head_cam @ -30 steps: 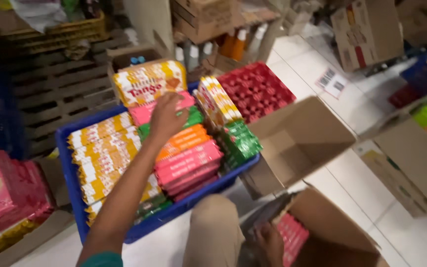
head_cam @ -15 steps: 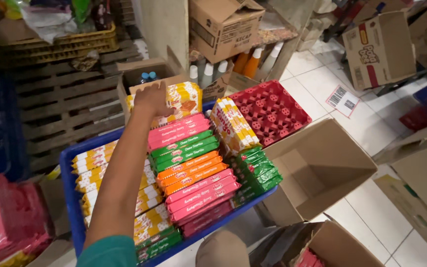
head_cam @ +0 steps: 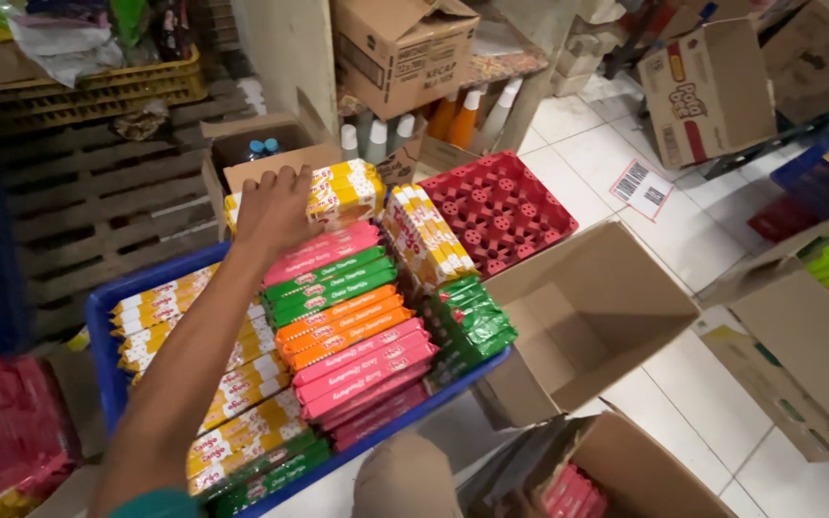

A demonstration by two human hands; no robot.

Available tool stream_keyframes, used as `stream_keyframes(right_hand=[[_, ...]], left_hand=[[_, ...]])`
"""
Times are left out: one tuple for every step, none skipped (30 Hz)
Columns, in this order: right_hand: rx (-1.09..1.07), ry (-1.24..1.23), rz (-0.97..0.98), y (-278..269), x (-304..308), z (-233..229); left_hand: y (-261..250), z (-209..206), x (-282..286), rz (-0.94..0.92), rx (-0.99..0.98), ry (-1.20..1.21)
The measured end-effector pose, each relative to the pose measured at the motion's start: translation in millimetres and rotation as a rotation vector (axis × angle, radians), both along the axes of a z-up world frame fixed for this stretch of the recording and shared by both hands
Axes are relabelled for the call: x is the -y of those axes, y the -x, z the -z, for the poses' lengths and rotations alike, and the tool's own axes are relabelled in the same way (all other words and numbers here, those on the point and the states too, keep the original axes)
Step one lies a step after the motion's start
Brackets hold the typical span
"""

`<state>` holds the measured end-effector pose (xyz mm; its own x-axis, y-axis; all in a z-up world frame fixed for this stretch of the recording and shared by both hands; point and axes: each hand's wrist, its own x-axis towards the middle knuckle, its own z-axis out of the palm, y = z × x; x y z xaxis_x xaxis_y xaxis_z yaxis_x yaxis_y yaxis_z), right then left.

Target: The person sits on a small stool and packs various colorful snack packets from a blue crate into a cardboard box. They pick up stacks of snacks, including yellow, pink, green, and orange packets, and place them neatly into the box.

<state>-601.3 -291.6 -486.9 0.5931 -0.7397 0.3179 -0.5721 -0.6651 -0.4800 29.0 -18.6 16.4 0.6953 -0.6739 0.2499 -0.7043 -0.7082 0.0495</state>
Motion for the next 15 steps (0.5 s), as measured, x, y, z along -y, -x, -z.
stream_keyframes(right_hand=[[-0.002, 0.0, 0.007, -2.0, -6.4, -26.4], [-0.145, -0.021, 0.013, -3.9, -12.4, -52.8], [-0.282, -0.046, 0.023, -9.0, -21.3, -77.6], [-0.279, -0.051, 0.033, -19.5, -32.2, -117.4], [-0.222, -0.135, -0.071, -25.0, -43.8, -157.6], [-0.162, -0.218, -0.175, -30.9, -54.3, -197.2], [-0.171, -0.229, -0.152, -38.2, -67.2, -236.0], [-0.112, -0.514, -0.092, -46.9, -78.0, -274.1], [-0.039, -0.795, -0.025, -57.9, -87.4, -312.0], [-0.039, -0.804, 0.003, -45.7, -77.3, -296.0], [0.033, -0.731, -0.059, -34.2, -64.2, -279.5], [0.103, -0.654, -0.119, -21.8, -50.7, -262.3], [0.1, -0.665, -0.086, -15.9, -48.4, -280.7], [0.267, -0.827, -0.124, -10.4, -44.5, -297.9], [0.439, -0.979, -0.158, -2.5, -38.5, -315.1]], left_hand=[[19.6, -7.2, 1.9, 0.007, -0.002, 0.0], [39.4, -14.6, 3.8, 0.04, 0.03, 0.164], [57.4, -23.7, 5.6, 0.076, 0.064, 0.326], [75.0, -33.5, 8.4, 0.087, 0.065, 0.323], [94.9, -41.5, 12.5, 0.13, -0.059, 0.44], [114.9, -48.9, 16.7, 0.171, -0.187, 0.553], [136.8, -55.0, 25.2, 0.189, -0.205, 0.544], [158.7, -61.1, 33.9, 0.164, -0.35, 0.57], [179.7, -68.3, 43.0, 0.141, -0.495, 0.591], [205.6, -70.5, 48.9, 0.16, -0.513, 0.578], [231.1, -73.1, 55.8, 0.257, -0.65, 0.718], [256.5, -75.3, 62.3, 0.352, -0.791, 0.856], [277.4, -71.7, 70.6, 0.368, -0.818, 0.837], [298.3, -67.6, 78.8, 0.318, -0.931, 0.739], [321.0, -62.6, 87.2, 0.269, -1.041, 0.637]])
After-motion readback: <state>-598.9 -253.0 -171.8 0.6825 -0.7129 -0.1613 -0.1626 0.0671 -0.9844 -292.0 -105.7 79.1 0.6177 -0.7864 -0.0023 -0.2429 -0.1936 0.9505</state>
